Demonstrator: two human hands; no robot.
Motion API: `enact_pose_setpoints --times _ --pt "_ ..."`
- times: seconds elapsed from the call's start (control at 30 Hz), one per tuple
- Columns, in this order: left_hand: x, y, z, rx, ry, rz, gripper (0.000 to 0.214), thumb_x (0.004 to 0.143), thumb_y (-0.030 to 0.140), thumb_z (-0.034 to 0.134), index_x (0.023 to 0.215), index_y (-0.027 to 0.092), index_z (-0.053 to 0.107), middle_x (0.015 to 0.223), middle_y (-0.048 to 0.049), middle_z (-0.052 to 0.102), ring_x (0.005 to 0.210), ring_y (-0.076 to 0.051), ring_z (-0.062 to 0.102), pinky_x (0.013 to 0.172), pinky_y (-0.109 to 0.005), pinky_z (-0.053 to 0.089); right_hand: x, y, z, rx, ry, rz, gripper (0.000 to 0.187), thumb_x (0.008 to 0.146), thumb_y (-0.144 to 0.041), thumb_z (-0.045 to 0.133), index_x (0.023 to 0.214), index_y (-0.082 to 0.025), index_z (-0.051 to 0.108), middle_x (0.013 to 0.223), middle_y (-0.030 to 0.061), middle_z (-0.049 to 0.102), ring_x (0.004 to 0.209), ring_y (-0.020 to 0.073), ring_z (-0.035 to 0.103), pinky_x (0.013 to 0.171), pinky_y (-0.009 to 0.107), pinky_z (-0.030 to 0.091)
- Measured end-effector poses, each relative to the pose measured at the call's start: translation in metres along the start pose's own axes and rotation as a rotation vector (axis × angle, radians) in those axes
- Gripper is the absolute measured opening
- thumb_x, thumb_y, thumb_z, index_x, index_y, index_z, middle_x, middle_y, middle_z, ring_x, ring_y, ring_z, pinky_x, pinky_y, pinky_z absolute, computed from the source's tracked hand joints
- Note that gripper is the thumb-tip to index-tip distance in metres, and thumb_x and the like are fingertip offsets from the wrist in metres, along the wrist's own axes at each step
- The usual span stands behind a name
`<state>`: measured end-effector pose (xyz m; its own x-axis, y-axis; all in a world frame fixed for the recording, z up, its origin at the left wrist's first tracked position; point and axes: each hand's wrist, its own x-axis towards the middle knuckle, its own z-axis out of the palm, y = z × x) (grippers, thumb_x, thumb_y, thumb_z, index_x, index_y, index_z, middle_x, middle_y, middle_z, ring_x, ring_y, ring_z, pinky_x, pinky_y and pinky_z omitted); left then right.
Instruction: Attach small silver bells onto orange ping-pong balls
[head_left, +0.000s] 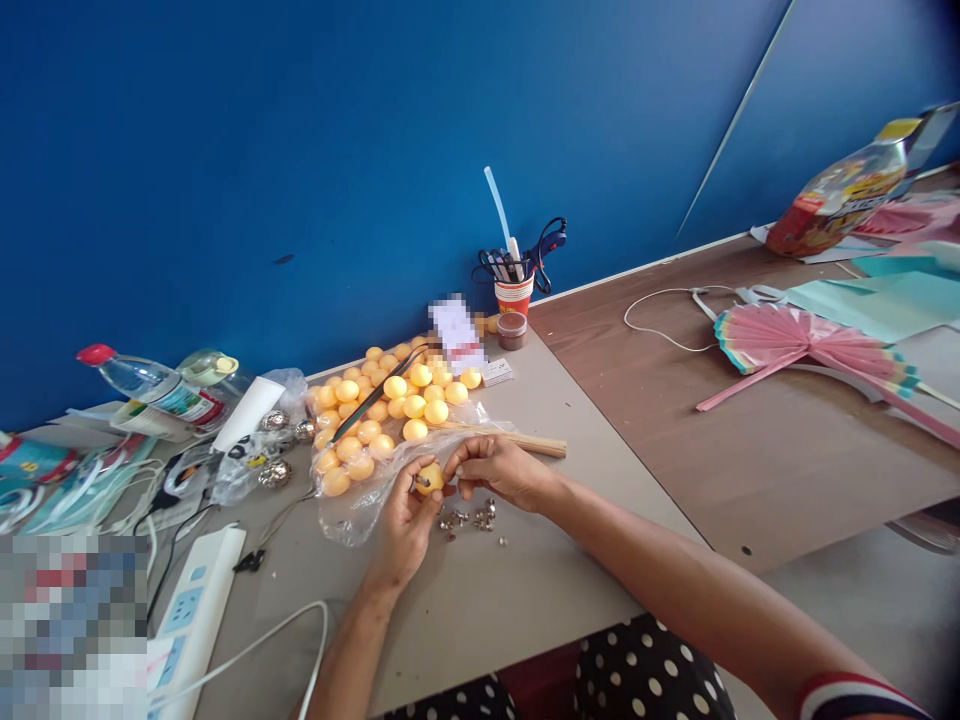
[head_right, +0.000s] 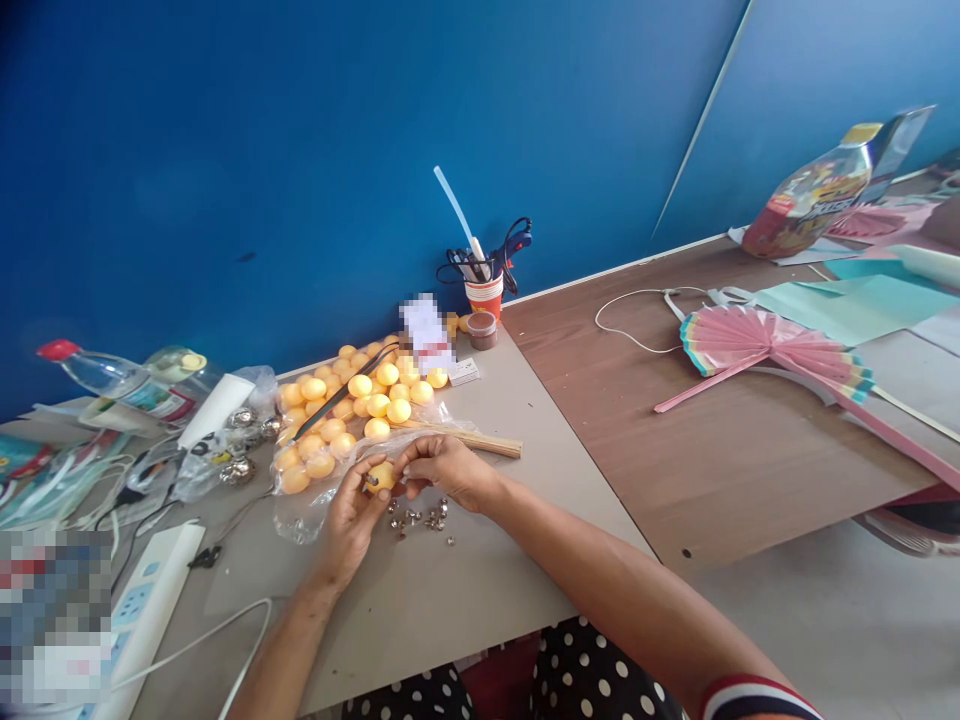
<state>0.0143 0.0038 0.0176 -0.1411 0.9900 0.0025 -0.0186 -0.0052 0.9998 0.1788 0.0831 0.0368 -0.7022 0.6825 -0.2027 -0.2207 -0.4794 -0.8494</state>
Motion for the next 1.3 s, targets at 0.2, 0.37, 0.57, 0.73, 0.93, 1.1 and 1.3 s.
enact_pose_setpoints --times 0.2,0.37,0.57,0.73,0.93,1.1,1.3 --pt "-0.001 -0.003 -0.001 0.001 -0.013 -0.017 0.044 0.077 0.038 0.072 0.115 0.022 0.058 0.101 -0.0072 0.067 0.084 -0.023 0.068 0.081 -0.037 0.051 -0.001 -0.003 0.003 0.083 0.048 0.004 0.023 0.061 -0.019 0.073 0.076 -0.016 0.055 0.065 -0.0021 0.067 0.045 0.0072 0.053 0.05 0.022 0.039" --pt "-0.002 -0.007 -0.002 0.137 0.052 0.074 0.043 0.078 0.035 0.071 0.117 0.022 0.059 0.11 -0.0085 0.064 0.093 -0.022 0.064 0.084 -0.034 0.05 0.001 -0.001 0.002 0.059 0.014 0.006 0.023 0.064 -0.027 0.075 0.071 -0.014 0.057 0.061 -0.0019 0.065 0.044 0.0057 0.05 0.049 0.021 0.037" --pt "-0.002 -0.011 -0.004 0.159 0.071 0.121 0.04 0.08 0.035 0.069 0.117 0.022 0.059 0.117 -0.0097 0.061 0.109 -0.025 0.057 0.095 -0.038 0.045 0.0 0.002 0.003 0.01 -0.072 0.007 0.018 0.066 -0.023 0.073 0.074 -0.014 0.059 0.068 -0.0006 0.066 0.049 0.0085 0.056 0.054 0.023 0.041" --pt "-0.001 -0.014 -0.006 0.189 0.064 0.152 0.041 0.081 0.035 0.069 0.119 0.023 0.058 0.122 -0.0103 0.059 0.116 -0.027 0.055 0.1 -0.04 0.044 0.0 0.004 0.006 -0.056 -0.035 -0.024 0.014 0.067 -0.023 0.069 0.072 -0.016 0.058 0.064 -0.0032 0.063 0.046 0.0072 0.051 0.05 0.022 0.036" --pt "-0.001 -0.02 -0.008 0.277 0.04 0.186 0.042 0.084 0.036 0.065 0.122 0.022 0.056 0.124 -0.0102 0.059 0.113 -0.025 0.057 0.097 -0.039 0.046 0.002 0.008 0.004 -0.117 0.0 -0.072 0.009 0.065 -0.02 0.068 0.069 -0.016 0.062 0.056 -0.0054 0.057 0.049 0.007 0.047 0.051 0.021 0.035" --pt "0.0 -0.023 -0.01 0.325 0.036 0.194 0.041 0.085 0.037 0.063 0.123 0.022 0.055 0.123 -0.0105 0.059 0.108 -0.024 0.06 0.092 -0.037 0.049 0.0 0.004 0.006 -0.171 0.045 -0.046 0.002 0.069 -0.017 0.063 0.07 -0.016 0.061 0.049 -0.005 0.055 0.048 0.0088 0.05 0.053 0.022 0.036" --pt "0.0 -0.022 -0.01 0.445 0.05 0.26 0.038 0.087 0.034 0.06 0.122 0.021 0.055 0.125 -0.0116 0.058 0.113 -0.025 0.058 0.098 -0.04 0.046 0.002 0.008 0.007 -0.307 0.088 -0.051 0.007 0.069 -0.01 0.056 0.069 -0.015 0.061 0.052 -0.0041 0.056 0.048 0.0089 0.05 0.052 0.022 0.037"
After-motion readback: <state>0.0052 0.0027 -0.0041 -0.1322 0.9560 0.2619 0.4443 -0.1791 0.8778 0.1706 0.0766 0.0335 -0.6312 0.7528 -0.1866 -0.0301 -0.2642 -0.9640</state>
